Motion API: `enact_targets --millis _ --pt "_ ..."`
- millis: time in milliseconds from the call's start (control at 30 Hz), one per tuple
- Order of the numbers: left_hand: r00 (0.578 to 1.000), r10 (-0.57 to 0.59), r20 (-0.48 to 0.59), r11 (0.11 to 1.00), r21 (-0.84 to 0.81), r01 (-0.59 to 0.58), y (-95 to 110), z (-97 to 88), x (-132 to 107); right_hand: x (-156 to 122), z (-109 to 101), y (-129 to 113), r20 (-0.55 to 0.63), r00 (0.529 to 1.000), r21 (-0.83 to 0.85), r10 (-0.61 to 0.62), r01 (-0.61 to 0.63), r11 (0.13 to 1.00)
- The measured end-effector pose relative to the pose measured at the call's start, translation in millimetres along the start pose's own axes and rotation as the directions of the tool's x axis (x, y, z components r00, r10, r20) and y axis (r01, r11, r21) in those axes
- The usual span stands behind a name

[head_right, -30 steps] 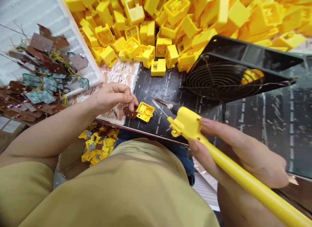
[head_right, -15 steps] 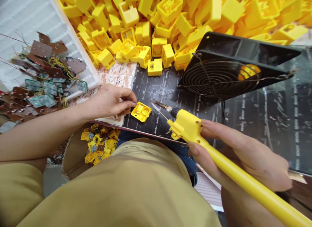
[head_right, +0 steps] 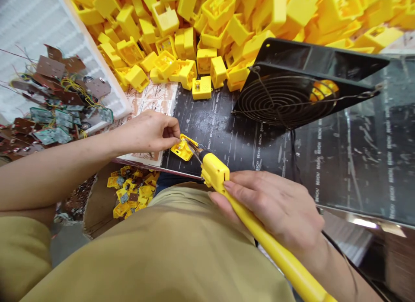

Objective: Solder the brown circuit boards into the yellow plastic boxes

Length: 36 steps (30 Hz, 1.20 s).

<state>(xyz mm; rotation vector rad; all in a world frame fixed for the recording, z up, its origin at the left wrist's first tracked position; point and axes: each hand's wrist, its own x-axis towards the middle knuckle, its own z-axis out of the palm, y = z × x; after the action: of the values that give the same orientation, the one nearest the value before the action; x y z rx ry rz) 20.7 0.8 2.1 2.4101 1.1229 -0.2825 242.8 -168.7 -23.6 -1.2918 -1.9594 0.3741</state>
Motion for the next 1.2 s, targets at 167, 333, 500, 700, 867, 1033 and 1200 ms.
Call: enact_targets --millis 167,333,500,700,867,1033,1200 --pt "1.0 -0.001 0.028 0.997 0.082 -0.002 3.6 -2.0 6.3 9.1 4.6 1.0 0.053 0.986 -0.071 -0.161 0.164 0.984" --pt "0.998 0.027 0.058 0.99 0.138 -0.035 6.4 -4.5 11.2 20.8 -7.9 -4.2 0.076 0.967 -0.108 -0.245 0.252 0.962" --pt "0.996 0.056 0.063 0.981 0.181 -0.067 6.6 -5.6 12.7 8.0 -25.4 11.4 0.108 0.972 -0.059 -0.21 0.217 0.974" --pt "0.995 0.021 0.098 0.976 0.212 -0.042 9.7 -8.1 14.4 -6.8 -18.6 17.5 -0.03 0.99 0.008 0.138 -0.138 0.99" --pt "0.993 0.037 0.116 0.966 0.249 -0.066 12.7 -10.5 5.3 -9.2 -20.5 43.4 0.074 0.997 -0.049 0.026 -0.022 0.999" --pt "0.987 0.133 -0.087 0.945 0.31 -0.1 -2.4 -16.5 -18.6 -11.1 -27.2 55.2 0.1 0.994 -0.07 0.04 -0.033 0.997" --pt "0.887 0.442 -0.134 0.887 0.21 -0.41 -26.4 7.0 -20.5 -19.8 -23.1 54.6 -0.013 0.997 -0.082 0.079 -0.08 0.993"
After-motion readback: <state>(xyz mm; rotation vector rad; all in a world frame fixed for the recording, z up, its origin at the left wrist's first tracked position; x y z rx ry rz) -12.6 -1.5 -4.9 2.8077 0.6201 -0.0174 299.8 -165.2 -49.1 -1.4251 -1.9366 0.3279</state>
